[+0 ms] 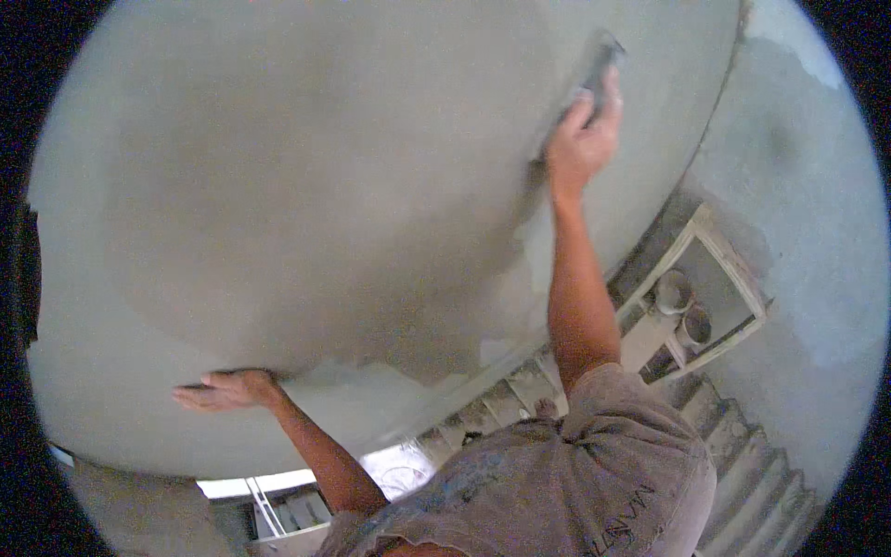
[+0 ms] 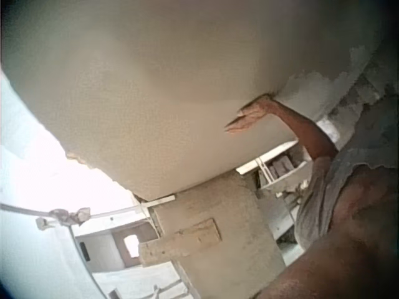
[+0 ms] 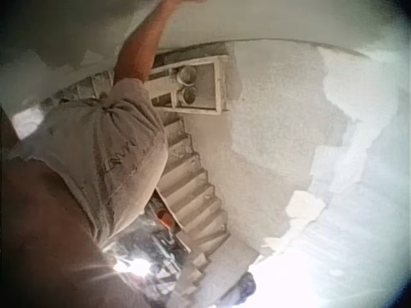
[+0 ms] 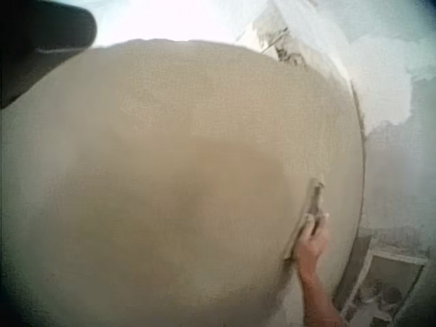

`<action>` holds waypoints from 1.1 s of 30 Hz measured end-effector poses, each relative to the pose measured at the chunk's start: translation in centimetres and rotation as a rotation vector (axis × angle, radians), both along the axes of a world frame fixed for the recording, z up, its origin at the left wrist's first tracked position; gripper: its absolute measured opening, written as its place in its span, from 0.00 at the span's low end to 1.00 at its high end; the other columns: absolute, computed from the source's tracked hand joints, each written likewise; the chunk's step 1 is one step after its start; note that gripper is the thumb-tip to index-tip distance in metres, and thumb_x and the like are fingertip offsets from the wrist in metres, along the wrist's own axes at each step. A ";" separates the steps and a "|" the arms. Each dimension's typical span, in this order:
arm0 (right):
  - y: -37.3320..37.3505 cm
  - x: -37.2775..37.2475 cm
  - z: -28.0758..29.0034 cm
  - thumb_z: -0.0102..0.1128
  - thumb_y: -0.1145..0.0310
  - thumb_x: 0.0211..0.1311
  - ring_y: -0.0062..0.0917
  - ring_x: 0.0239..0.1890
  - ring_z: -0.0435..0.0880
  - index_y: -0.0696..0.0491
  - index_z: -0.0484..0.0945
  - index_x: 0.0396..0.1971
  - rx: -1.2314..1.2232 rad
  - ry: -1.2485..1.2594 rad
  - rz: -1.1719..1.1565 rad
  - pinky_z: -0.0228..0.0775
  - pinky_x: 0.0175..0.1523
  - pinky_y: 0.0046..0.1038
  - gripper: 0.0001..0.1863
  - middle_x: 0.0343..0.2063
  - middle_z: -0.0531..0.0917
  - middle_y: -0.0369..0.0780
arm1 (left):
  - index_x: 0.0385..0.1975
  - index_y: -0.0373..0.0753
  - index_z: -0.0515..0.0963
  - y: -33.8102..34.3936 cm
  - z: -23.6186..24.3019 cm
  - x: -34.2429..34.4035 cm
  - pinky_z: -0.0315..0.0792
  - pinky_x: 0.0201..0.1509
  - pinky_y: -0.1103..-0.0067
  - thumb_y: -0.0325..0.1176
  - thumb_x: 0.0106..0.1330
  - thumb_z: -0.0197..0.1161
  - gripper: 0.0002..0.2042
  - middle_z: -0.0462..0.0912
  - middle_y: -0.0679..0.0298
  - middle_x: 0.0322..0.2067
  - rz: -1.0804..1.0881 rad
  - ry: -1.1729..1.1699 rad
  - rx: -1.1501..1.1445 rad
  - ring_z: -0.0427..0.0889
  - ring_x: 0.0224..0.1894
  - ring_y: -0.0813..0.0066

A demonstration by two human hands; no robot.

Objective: The person smooths a plastered wall by rubbing its surface with a float.

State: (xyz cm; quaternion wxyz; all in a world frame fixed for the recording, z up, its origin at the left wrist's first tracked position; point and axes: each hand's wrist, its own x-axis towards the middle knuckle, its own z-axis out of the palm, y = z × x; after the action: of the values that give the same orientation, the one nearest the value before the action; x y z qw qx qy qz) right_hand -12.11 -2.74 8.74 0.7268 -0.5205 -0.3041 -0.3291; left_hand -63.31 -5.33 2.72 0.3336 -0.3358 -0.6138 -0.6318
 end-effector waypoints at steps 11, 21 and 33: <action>-3.3 -10.2 -16.1 0.56 0.69 0.72 0.38 0.47 0.80 0.64 0.73 0.61 -0.147 -0.177 0.079 0.70 0.60 0.38 0.22 0.44 0.81 0.49 | 0.75 0.32 0.55 0.4 -0.2 -0.8 0.46 0.79 0.54 0.47 0.82 0.39 0.30 0.53 0.46 0.76 0.018 0.055 0.059 0.51 0.78 0.48; -2.8 -13.3 -14.1 0.55 0.67 0.74 0.39 0.55 0.78 0.63 0.63 0.69 -0.300 -0.580 0.174 0.73 0.56 0.33 0.28 0.65 0.71 0.58 | 0.75 0.27 0.51 0.5 -0.6 -0.6 0.38 0.79 0.50 0.50 0.77 0.42 0.36 0.48 0.39 0.76 -0.131 -0.027 0.080 0.44 0.78 0.41; -2.4 -8.9 -7.1 0.54 0.69 0.73 0.36 0.45 0.77 0.64 0.56 0.71 -0.204 -0.219 0.256 0.73 0.52 0.35 0.32 0.56 0.75 0.51 | 0.74 0.22 0.48 -0.1 0.2 0.9 0.38 0.80 0.53 0.52 0.79 0.36 0.37 0.46 0.35 0.75 -0.128 -0.027 0.038 0.43 0.78 0.41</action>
State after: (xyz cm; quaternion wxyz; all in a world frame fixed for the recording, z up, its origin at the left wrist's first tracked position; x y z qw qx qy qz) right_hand -20.99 -5.17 1.61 0.6688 -0.5095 -0.4769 -0.2561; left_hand -62.44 -5.46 2.87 0.2904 -0.3594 -0.5832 -0.6681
